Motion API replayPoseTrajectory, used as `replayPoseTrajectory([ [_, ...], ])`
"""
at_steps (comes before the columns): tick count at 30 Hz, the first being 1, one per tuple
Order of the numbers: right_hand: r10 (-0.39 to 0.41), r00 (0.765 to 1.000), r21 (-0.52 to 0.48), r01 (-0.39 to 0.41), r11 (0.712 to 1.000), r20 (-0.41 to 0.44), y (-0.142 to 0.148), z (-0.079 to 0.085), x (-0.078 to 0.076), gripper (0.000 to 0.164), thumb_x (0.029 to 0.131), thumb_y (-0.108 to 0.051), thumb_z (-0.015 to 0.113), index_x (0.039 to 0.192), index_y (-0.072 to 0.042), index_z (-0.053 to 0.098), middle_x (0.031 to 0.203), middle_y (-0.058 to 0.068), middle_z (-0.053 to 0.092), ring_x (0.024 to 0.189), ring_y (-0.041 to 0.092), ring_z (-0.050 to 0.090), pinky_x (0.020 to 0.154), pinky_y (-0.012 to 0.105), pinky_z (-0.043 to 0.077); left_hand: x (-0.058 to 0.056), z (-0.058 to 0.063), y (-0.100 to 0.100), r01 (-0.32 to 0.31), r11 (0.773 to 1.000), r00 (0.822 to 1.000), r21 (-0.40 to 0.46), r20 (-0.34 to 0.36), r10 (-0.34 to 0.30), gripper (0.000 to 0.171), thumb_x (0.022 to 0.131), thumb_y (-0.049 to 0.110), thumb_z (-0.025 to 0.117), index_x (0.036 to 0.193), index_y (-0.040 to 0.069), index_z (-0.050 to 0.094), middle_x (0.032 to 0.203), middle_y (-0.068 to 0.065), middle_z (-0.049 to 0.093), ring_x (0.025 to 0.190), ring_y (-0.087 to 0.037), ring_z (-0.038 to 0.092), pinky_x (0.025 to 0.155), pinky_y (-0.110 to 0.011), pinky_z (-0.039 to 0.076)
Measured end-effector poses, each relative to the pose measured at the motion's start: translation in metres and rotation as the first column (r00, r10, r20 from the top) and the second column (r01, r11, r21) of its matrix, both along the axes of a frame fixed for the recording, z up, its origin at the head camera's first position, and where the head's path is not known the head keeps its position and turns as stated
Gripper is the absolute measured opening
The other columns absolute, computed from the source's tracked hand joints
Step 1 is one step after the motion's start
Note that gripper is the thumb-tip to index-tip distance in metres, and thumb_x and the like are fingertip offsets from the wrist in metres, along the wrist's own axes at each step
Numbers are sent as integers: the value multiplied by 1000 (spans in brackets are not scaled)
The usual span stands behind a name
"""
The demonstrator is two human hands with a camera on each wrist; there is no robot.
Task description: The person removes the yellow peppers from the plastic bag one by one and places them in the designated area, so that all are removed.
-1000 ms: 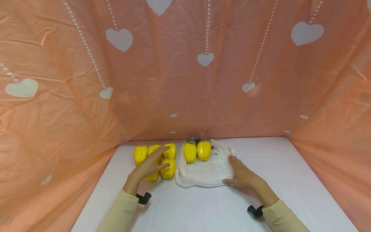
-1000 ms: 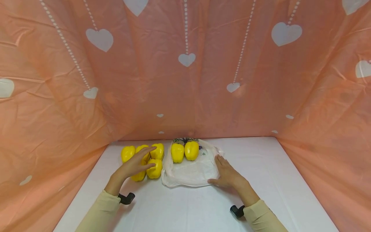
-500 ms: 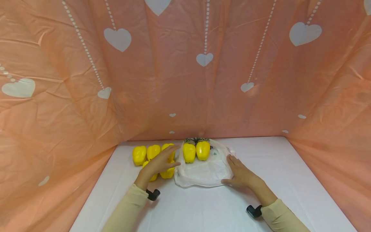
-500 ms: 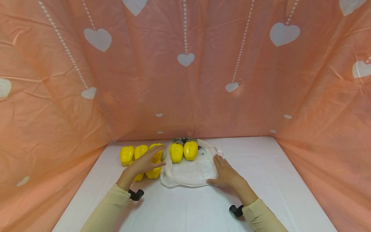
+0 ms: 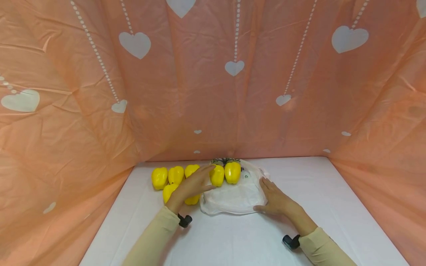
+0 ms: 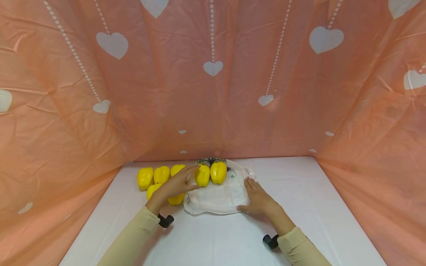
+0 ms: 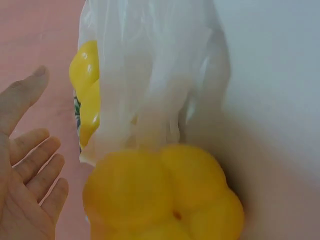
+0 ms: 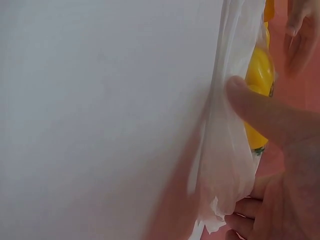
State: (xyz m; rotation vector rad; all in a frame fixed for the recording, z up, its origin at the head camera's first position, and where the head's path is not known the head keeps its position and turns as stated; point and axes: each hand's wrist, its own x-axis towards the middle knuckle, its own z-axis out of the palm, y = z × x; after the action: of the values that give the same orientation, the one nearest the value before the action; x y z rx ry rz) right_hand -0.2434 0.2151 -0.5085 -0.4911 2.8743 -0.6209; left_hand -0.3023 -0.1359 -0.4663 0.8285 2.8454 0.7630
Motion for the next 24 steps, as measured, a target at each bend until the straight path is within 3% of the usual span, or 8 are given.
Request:
replayPoseTrajectory([
  [5,5,1000,7,-5,1000,-6,0,1,1,117,89,-49,85,165,12,20,174,31,18,160,52,20,130,63,20,-9,-3,14,-7,1000,1000,3,4,7,85,97,42,81,167,19,39,172,-4,37,160,-30,32,128,-53,33],
  [13,-6,1000,8,6,1000,8,-3,5,4,116,89,-47,86,165,11,20,174,31,17,159,53,20,130,64,20,-19,-6,33,32,999,999,-17,-26,-32,87,97,36,82,167,11,38,172,-8,38,160,-30,32,130,-51,30],
  [24,-19,999,12,19,1000,28,-4,4,3,116,90,-47,85,166,9,19,175,30,16,160,53,18,130,64,20,-35,-12,53,71,994,996,-82,-40,-74,93,95,37,84,168,11,34,172,-11,36,157,-29,36,129,-48,33],
])
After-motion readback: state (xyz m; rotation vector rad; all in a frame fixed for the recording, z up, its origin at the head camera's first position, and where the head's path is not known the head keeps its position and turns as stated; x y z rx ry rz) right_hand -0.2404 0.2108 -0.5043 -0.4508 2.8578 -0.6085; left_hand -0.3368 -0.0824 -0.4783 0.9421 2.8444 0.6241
